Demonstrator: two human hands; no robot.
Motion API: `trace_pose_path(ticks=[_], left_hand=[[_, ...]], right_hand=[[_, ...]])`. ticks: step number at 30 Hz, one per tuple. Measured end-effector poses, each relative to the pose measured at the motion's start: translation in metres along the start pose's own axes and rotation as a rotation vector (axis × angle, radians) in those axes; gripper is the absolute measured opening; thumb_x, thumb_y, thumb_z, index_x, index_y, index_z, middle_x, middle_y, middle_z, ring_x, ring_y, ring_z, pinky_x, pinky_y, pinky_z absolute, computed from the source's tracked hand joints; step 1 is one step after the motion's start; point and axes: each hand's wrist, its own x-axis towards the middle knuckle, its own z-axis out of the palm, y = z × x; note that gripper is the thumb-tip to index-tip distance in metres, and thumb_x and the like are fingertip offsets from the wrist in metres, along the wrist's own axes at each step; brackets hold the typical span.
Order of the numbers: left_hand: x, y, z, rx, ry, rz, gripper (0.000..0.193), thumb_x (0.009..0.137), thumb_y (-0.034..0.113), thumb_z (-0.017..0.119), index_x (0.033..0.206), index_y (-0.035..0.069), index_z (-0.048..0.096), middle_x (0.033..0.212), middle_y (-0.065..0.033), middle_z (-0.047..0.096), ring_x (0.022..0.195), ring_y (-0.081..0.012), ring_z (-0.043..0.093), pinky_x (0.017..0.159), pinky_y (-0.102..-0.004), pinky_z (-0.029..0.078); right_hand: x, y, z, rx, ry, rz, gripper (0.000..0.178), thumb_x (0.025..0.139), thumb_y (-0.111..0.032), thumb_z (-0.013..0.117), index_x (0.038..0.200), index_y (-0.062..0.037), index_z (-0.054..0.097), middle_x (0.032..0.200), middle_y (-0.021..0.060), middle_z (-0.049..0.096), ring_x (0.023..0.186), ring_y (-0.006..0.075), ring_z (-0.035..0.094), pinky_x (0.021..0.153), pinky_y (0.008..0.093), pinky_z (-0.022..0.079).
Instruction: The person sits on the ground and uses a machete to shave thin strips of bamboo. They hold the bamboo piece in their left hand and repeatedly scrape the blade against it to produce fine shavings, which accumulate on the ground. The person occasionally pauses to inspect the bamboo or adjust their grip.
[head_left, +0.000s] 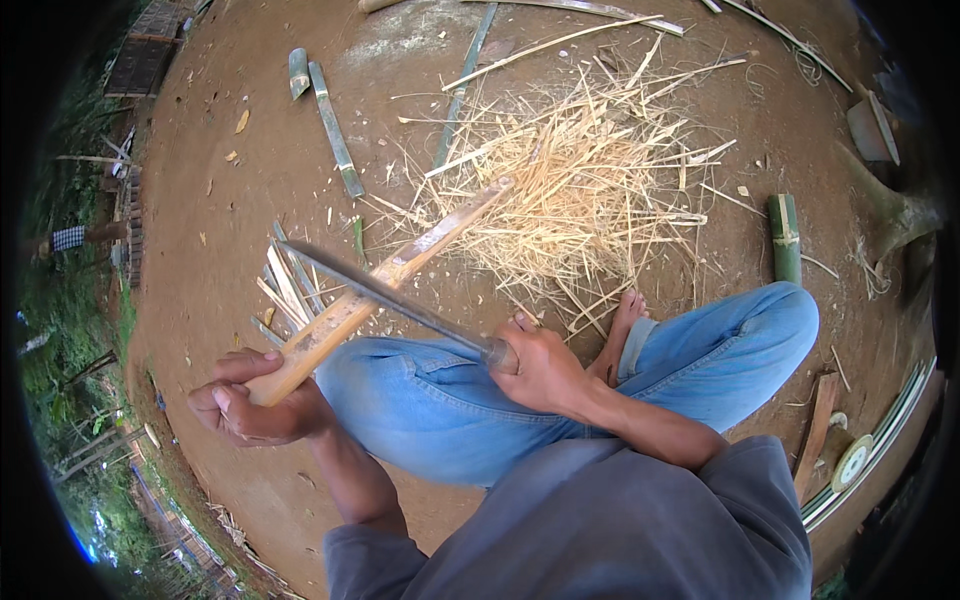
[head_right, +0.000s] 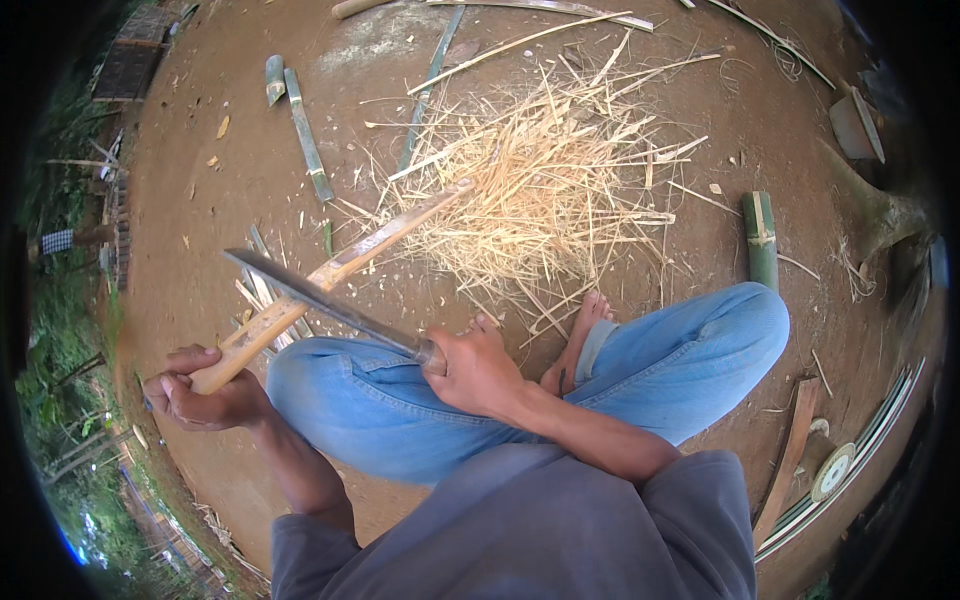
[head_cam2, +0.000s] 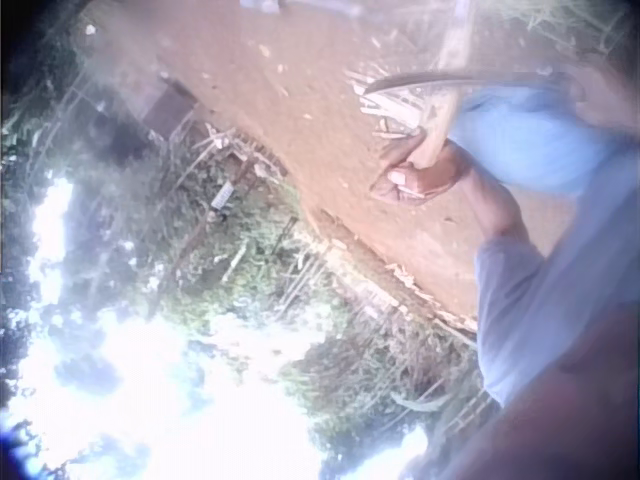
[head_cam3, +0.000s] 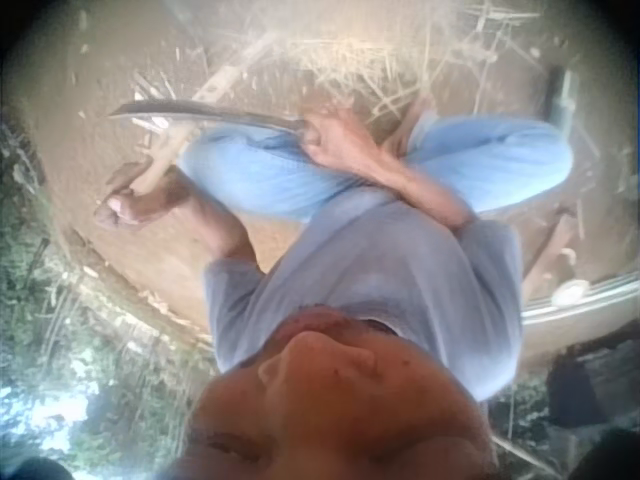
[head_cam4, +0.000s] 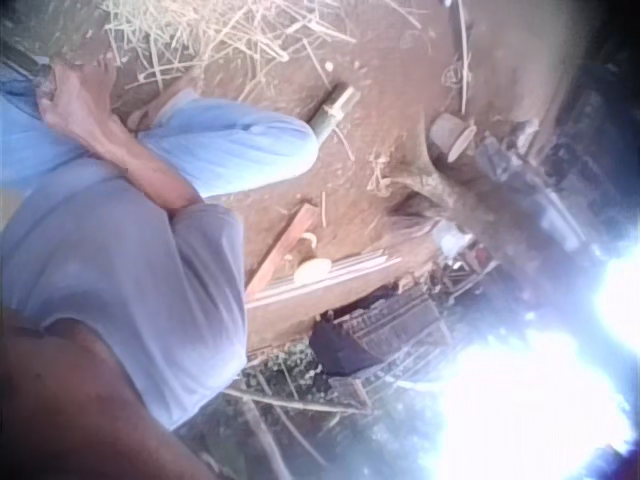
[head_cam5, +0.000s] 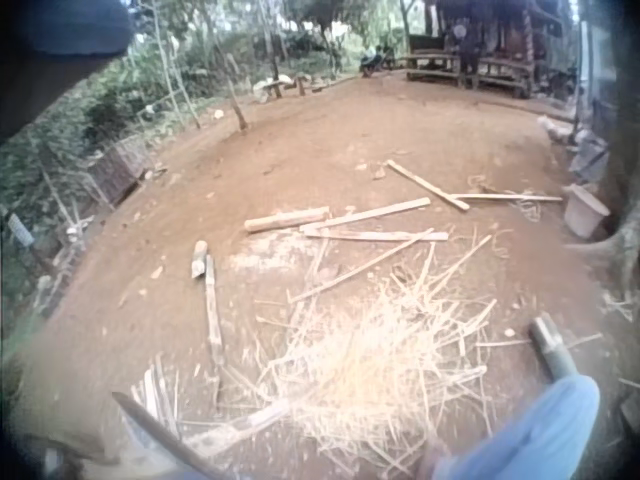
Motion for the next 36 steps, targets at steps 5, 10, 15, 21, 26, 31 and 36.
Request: trace_pose_path(ticks=[5, 10, 15, 21, 26, 31, 36], left_hand=[[-0.001, 0.009, 0.015, -0.104, 0.014, 0.027, 0.024, 0.090, 0.020, 0.039, 0.071, 0.005, 0.033, 0.045, -0.0111, 0.045, 0.039, -0.0122, 0.037, 0.040, -0.0245, 0.029], [0.009, 0.033, 0.004, -0.152, -0.010, -0.010, 0.023, 0.089, 0.019, 0.039, 0.072, 0.006, 0.033, 0.046, -0.0121, 0.046, 0.039, -0.0125, 0.037, 0.041, -0.0243, 0.031], [0.008, 0.024, 0.002, -0.099, 0.048, -0.028, 0.023, 0.089, 0.020, 0.038, 0.072, 0.006, 0.033, 0.046, -0.0117, 0.046, 0.038, -0.0126, 0.035, 0.041, -0.0244, 0.030], [-0.018, -0.011, -0.002, -0.081, 0.031, -0.016, 0.023, 0.089, 0.019, 0.038, 0.072, 0.006, 0.032, 0.045, -0.0112, 0.045, 0.038, -0.0123, 0.034, 0.041, -0.0245, 0.029], [-0.022, 0.020, 0.036, -0.123, 0.031, -0.008, 0.024, 0.089, 0.020, 0.040, 0.071, 0.005, 0.033, 0.046, -0.0110, 0.045, 0.039, -0.0127, 0.034, 0.042, -0.0264, 0.029], [0.043, 0.157, 0.108, -0.093, 0.231, -0.017, 0.027, 0.088, 0.020, 0.042, 0.067, 0.004, 0.036, 0.050, -0.0069, 0.041, 0.045, -0.0132, 0.038, 0.045, -0.0283, 0.028], [0.067, 0.174, 0.040, 0.067, -0.169, 0.301, 0.025, 0.091, 0.027, 0.056, 0.081, 0.005, 0.052, 0.063, -0.0029, 0.049, 0.056, -0.0228, 0.052, 0.053, -0.0378, 0.042]], right_hand=[[0.017, 0.003, -0.017, 0.029, -0.094, 0.149, 0.025, 0.074, -0.012, 0.068, 0.097, -0.0023, 0.060, 0.072, 0.0303, 0.061, 0.080, 0.0457, 0.065, 0.075, 0.0463, 0.055], [-0.003, -0.018, -0.020, -0.072, 0.021, -0.080, 0.028, 0.073, -0.011, 0.067, 0.098, -0.0001, 0.059, 0.069, 0.0260, 0.062, 0.075, 0.0440, 0.065, 0.073, 0.0481, 0.053], [0.005, -0.017, -0.018, 0.019, -0.152, 0.262, 0.031, 0.072, -0.012, 0.070, 0.098, -0.0004, 0.058, 0.083, 0.0316, 0.064, 0.094, 0.0464, 0.065, 0.073, 0.0479, 0.056], [0.030, 0.019, 0.015, -0.058, -0.077, 0.111, 0.028, 0.073, -0.012, 0.069, 0.097, -0.0010, 0.059, 0.082, 0.0283, 0.064, 0.089, 0.0431, 0.065, 0.067, 0.0445, 0.056], [0.010, 0.007, -0.040, -0.142, 0.067, -0.011, 0.027, 0.072, -0.011, 0.068, 0.097, -0.0018, 0.060, 0.077, 0.0260, 0.065, 0.080, 0.0393, 0.067, 0.066, 0.0463, 0.055], [0.009, -0.013, -0.187, -0.163, 0.018, 0.121, 0.027, 0.075, -0.012, 0.062, 0.100, -0.0025, 0.063, 0.064, 0.0192, 0.063, 0.059, 0.0351, 0.066, 0.058, 0.0457, 0.052], [-0.058, -0.120, -0.231, -0.055, -0.026, 0.099, 0.030, 0.078, -0.012, 0.061, 0.107, -0.0043, 0.060, 0.070, 0.0210, 0.063, 0.066, 0.0407, 0.064, 0.060, 0.0484, 0.050]])
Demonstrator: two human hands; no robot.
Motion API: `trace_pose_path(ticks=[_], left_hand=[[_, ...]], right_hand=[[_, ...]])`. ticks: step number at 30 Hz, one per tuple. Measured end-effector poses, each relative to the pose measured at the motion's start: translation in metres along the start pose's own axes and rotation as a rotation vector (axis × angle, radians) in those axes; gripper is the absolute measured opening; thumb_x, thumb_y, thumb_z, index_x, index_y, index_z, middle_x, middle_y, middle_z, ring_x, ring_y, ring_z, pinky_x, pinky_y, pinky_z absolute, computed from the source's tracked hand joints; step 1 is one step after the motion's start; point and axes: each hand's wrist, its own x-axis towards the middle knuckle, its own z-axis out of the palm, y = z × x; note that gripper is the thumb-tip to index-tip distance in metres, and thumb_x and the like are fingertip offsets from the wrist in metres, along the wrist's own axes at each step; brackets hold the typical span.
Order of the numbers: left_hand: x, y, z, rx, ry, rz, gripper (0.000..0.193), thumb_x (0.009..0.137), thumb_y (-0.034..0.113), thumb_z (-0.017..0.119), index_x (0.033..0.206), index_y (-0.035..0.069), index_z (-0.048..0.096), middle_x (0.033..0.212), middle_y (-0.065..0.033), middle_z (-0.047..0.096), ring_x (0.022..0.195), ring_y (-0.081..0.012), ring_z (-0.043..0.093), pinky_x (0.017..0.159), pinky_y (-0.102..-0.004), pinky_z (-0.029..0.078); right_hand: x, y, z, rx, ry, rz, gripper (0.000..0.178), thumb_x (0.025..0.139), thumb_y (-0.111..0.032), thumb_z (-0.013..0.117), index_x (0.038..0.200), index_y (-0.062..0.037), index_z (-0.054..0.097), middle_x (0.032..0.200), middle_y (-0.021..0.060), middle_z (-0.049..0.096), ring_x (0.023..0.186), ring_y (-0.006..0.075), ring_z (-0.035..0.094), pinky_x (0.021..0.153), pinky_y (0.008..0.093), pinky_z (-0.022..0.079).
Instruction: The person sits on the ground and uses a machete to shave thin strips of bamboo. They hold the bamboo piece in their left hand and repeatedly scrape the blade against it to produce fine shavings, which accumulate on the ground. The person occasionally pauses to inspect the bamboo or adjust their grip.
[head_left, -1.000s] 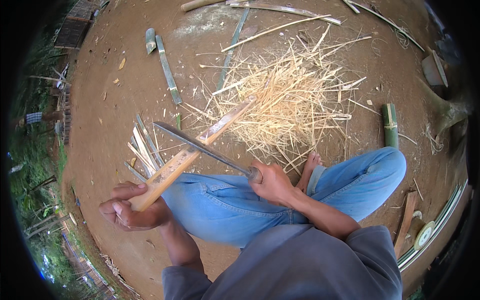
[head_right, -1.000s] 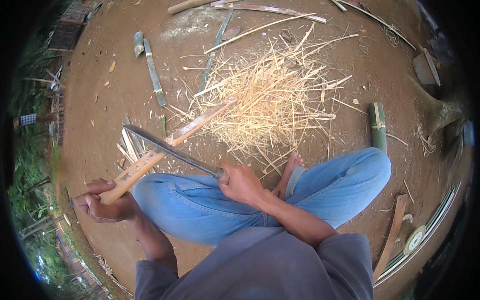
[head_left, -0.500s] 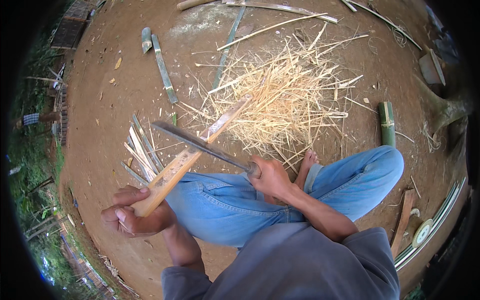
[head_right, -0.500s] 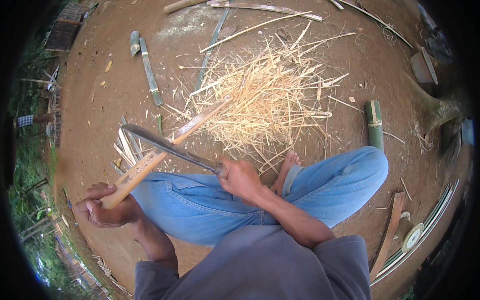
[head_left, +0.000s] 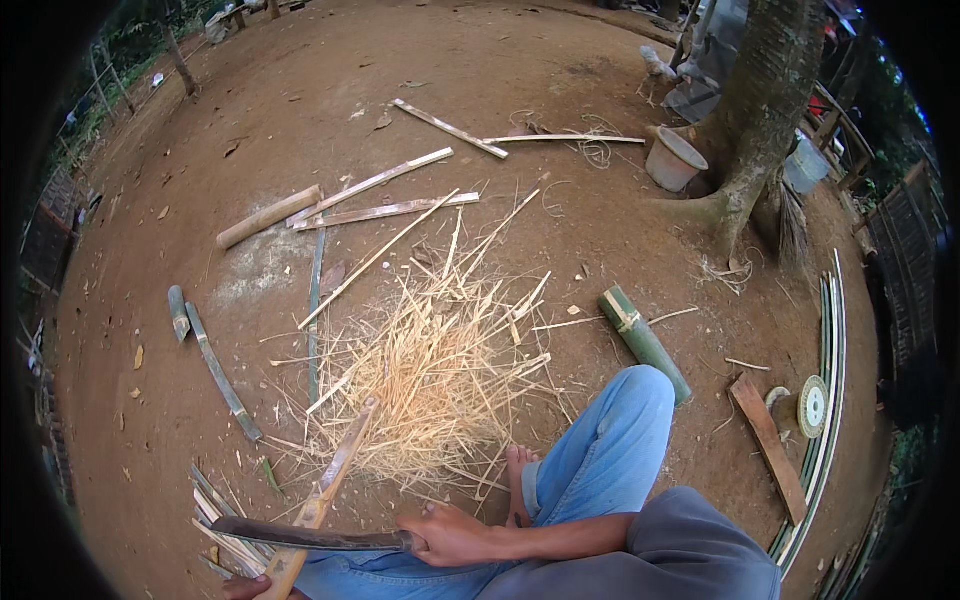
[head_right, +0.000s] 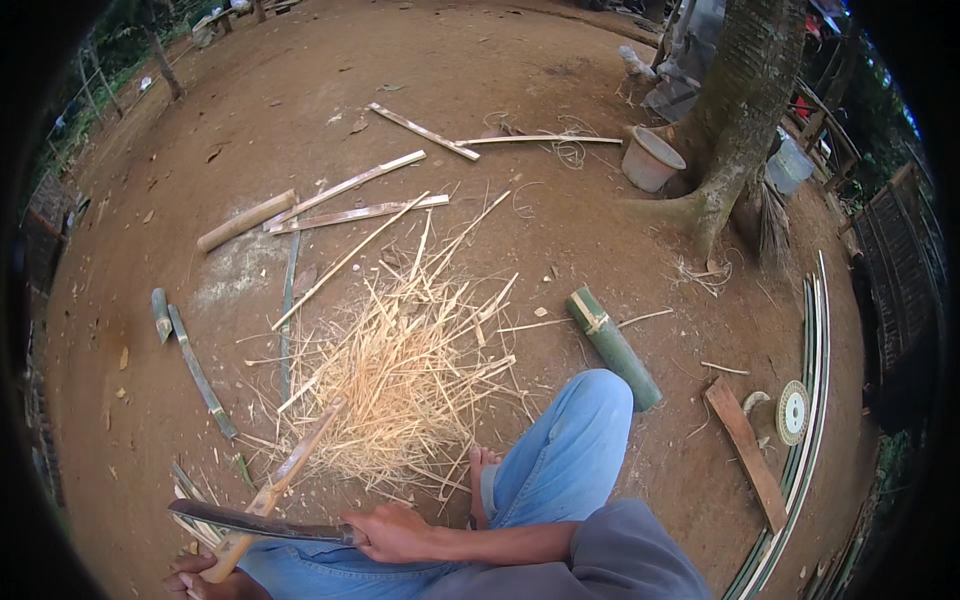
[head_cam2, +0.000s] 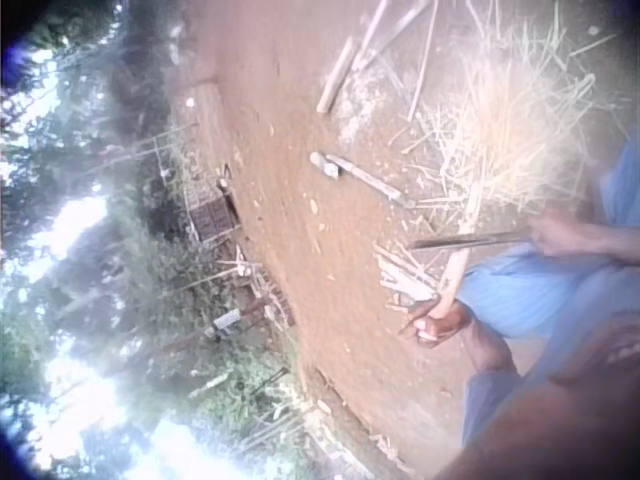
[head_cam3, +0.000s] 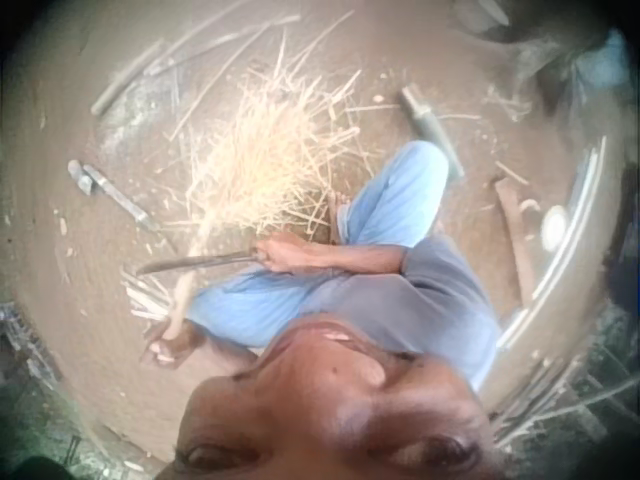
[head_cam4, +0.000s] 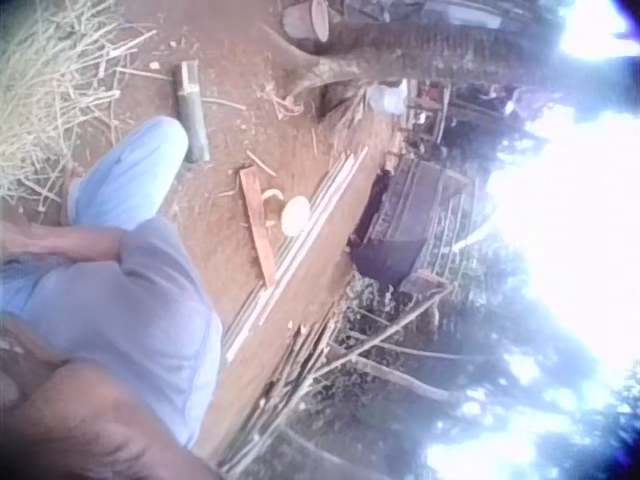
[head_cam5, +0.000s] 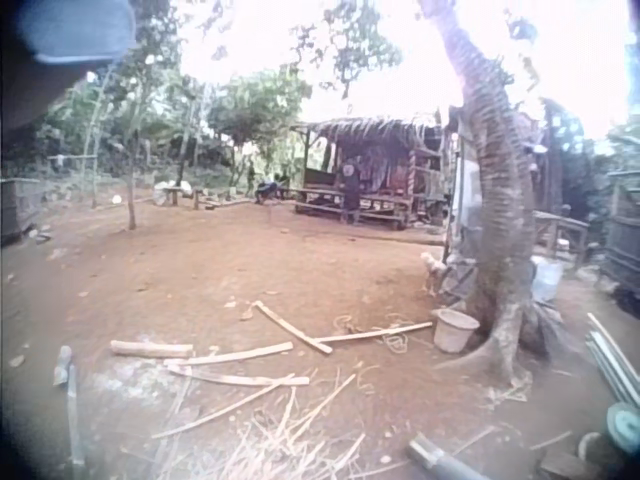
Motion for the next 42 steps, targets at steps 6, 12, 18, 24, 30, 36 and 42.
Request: trace_pose_path(ticks=[6, 12, 18, 24, 30, 36, 42], left_hand=[[0.038, 0.025, 0.001, 0.716, 0.122, 0.115, 0.011, 0.089, 0.005, 0.064, 0.083, 0.006, 0.055, 0.063, -0.0031, 0.051, 0.055, -0.0240, 0.054, 0.052, -0.0352, 0.044], [0.076, 0.053, 0.001, -0.158, 0.201, -0.298, 0.018, 0.085, 0.015, 0.071, 0.078, 0.009, 0.056, 0.068, -0.0035, 0.053, 0.060, -0.0253, 0.054, 0.055, -0.0375, 0.045], [0.070, -0.047, 0.016, 0.704, 0.236, -0.072, 0.042, 0.100, 0.035, 0.047, 0.063, 0.016, 0.049, 0.057, 0.0001, 0.042, 0.049, -0.0188, 0.044, 0.046, -0.0329, 0.037], [-0.086, -0.202, 0.125, -0.239, 0.155, -0.317, 0.021, 0.089, 0.019, 0.039, 0.073, 0.007, 0.034, 0.048, -0.0103, 0.041, 0.044, -0.0123, 0.034, 0.046, -0.0267, 0.028], [-0.113, -0.220, 0.109, -0.313, 0.180, -0.365, 0.020, 0.089, 0.020, 0.037, 0.072, 0.010, 0.032, 0.047, -0.0092, 0.041, 0.040, -0.0118, 0.029, 0.045, -0.0261, 0.028], [-0.127, -0.216, 0.122, -0.262, 0.159, -0.348, 0.022, 0.088, 0.020, 0.037, 0.070, 0.011, 0.029, 0.047, -0.0088, 0.040, 0.040, -0.0120, 0.031, 0.044, -0.0253, 0.027], [-0.127, -0.223, 0.134, -0.219, 0.212, -0.357, 0.024, 0.088, 0.021, 0.036, 0.068, 0.011, 0.028, 0.047, -0.0074, 0.038, 0.042, -0.0120, 0.031, 0.044, -0.0252, 0.026]], right_hand=[[0.019, 0.014, -0.041, -0.039, 0.025, 0.063, 0.019, 0.081, -0.014, 0.057, 0.097, -0.0030, 0.057, 0.069, 0.0232, 0.062, 0.067, 0.0417, 0.063, 0.061, 0.0501, 0.048], [-0.004, -0.001, -0.040, 0.038, 0.006, 0.183, 0.024, 0.081, -0.017, 0.058, 0.101, -0.0031, 0.060, 0.077, 0.0230, 0.065, 0.073, 0.0418, 0.065, 0.068, 0.0505, 0.049], [0.054, 0.055, 0.059, 0.080, -0.127, 0.210, 0.023, 0.080, -0.015, 0.060, 0.096, 0.0015, 0.059, 0.080, 0.0281, 0.064, 0.081, 0.0452, 0.064, 0.072, 0.0494, 0.049], [0.217, 0.153, 0.201, 0.209, 0.053, 0.071, 0.014, 0.077, -0.010, 0.062, 0.087, -0.0010, 0.057, 0.063, 0.0211, 0.058, 0.060, 0.0395, 0.061, 0.056, 0.0438, 0.047], [0.228, 0.193, 0.209, 0.129, -0.007, 0.143, 0.015, 0.076, -0.011, 0.063, 0.088, -0.0022, 0.058, 0.066, 0.0215, 0.061, 0.060, 0.0398, 0.062, 0.058, 0.0421, 0.049], [0.259, 0.240, 0.207, 0.133, -0.016, 0.387, 0.016, 0.079, -0.011, 0.062, 0.092, -0.0020, 0.060, 0.067, 0.0208, 0.063, 0.056, 0.0304, 0.064, 0.058, 0.0436, 0.050], [0.254, 0.228, 0.205, 0.083, -0.018, 0.096, 0.016, 0.088, -0.013, 0.054, 0.090, -0.0002, 0.063, 0.065, 0.0217, 0.062, 0.056, 0.0363, 0.063, 0.057, 0.0459, 0.051]])
